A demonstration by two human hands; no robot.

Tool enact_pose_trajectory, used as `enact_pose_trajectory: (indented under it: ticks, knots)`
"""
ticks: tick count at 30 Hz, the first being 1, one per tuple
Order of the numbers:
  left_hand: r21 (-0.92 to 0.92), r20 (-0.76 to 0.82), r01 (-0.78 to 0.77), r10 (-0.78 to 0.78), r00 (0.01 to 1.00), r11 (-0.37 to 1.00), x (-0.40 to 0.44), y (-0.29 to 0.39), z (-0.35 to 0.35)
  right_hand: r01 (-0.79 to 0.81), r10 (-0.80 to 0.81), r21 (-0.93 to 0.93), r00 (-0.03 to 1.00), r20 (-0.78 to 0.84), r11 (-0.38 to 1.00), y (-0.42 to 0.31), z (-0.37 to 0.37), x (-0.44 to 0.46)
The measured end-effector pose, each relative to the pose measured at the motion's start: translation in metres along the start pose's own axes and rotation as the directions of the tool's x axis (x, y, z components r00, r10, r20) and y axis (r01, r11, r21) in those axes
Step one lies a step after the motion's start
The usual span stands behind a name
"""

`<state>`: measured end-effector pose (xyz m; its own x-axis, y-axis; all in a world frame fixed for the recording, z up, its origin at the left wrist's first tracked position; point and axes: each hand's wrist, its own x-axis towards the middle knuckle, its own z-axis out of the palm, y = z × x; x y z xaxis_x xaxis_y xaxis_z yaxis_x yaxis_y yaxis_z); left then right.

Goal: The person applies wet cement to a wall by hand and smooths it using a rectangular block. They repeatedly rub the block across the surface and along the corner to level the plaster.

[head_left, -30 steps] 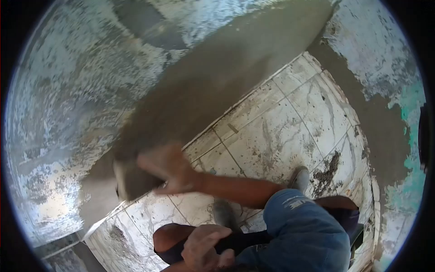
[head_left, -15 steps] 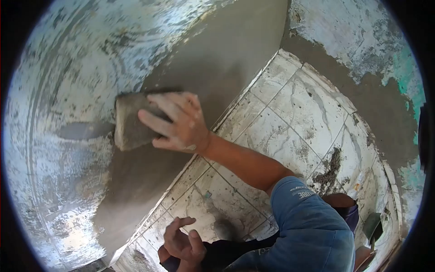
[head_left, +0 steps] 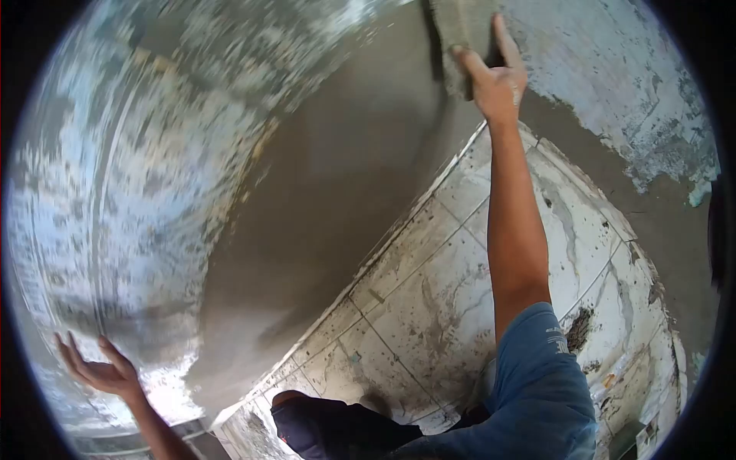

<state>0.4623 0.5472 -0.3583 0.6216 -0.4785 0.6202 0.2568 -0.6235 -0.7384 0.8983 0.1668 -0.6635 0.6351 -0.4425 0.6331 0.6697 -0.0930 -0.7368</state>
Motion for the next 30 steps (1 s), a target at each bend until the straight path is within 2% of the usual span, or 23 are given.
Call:
enact_pose_trajectory:
  ticks: [1,2,4,5,7,8,10,13,18,21,22,24,26,28,29,30]
  knots:
    - [0.058,0.002,-0.058,0.058,0.998,0.997,0.028,-0.006,0.01,-0.032,0.028,0.063,0.997,0.074,0.997,-0.001,-0.009,0.011]
    - [0.045,-0.019,-0.073,0.074,0.997,0.996,0.054,-0.002,0.023,-0.006,0.004,0.045,0.999,0.054,0.999,0.013,-0.011,0.017]
    - [-0.094,-0.095,0.01,-0.019,0.995,0.995,0.101,0.01,0.051,0.013,-0.017,0.072,0.998,0.056,0.997,0.033,-0.017,0.027]
    - [-0.105,-0.118,-0.005,-0.007,0.993,0.994,0.112,0.015,0.057,0.019,-0.021,0.061,0.999,0.031,0.998,0.041,-0.023,0.029]
    - [0.205,-0.055,-0.094,0.108,0.993,0.974,0.116,0.02,0.057,0.111,-0.115,0.041,0.986,0.117,0.993,0.06,-0.033,0.03]
    - [0.236,-0.026,-0.114,0.124,0.992,0.965,0.115,0.017,0.057,0.112,-0.115,0.033,0.989,0.096,0.993,0.064,-0.037,0.029]
    - [0.228,-0.027,-0.138,0.148,0.989,0.964,0.116,0.02,0.055,0.089,-0.08,-0.041,0.978,0.193,0.995,0.068,-0.042,0.025]
    - [0.239,-0.018,-0.166,0.175,0.984,0.957,0.119,0.021,0.054,0.079,-0.063,-0.087,0.984,0.166,0.993,0.072,-0.038,0.037]
    - [0.279,0.002,-0.164,0.17,0.985,0.946,0.117,0.02,0.055,0.16,-0.138,-0.135,0.977,0.16,0.978,0.069,-0.019,0.079]
    - [0.259,0.011,-0.181,0.185,0.983,0.949,0.116,0.017,0.055,0.112,-0.091,-0.187,0.989,0.118,0.976,0.082,-0.013,0.07]
    - [0.255,-0.012,-0.183,0.193,0.981,0.949,0.124,0.036,0.054,0.099,-0.079,-0.188,0.991,0.112,0.977,0.09,-0.016,0.062]
    - [0.275,0.012,-0.202,0.207,0.978,0.94,0.124,0.034,0.053,0.006,0.027,-0.251,0.991,0.131,0.968,0.11,-0.032,0.029]
    - [0.319,0.048,-0.197,0.191,0.98,0.927,0.119,0.027,0.053,-0.053,0.065,-0.2,0.997,0.051,0.978,0.141,-0.044,-0.021]
    - [0.309,0.07,-0.205,0.192,0.979,0.929,0.126,0.049,0.047,-0.297,0.282,-0.24,0.955,-0.093,0.924,0.146,-0.055,-0.079]
    - [0.298,0.091,-0.211,0.193,0.977,0.931,0.13,0.057,0.046,-0.3,0.283,-0.238,0.954,-0.104,0.924,0.139,-0.052,-0.09]
    - [0.297,0.088,-0.221,0.204,0.975,0.929,0.128,0.052,0.047,-0.527,0.513,0.01,0.821,-0.25,0.85,0.132,-0.045,-0.102]
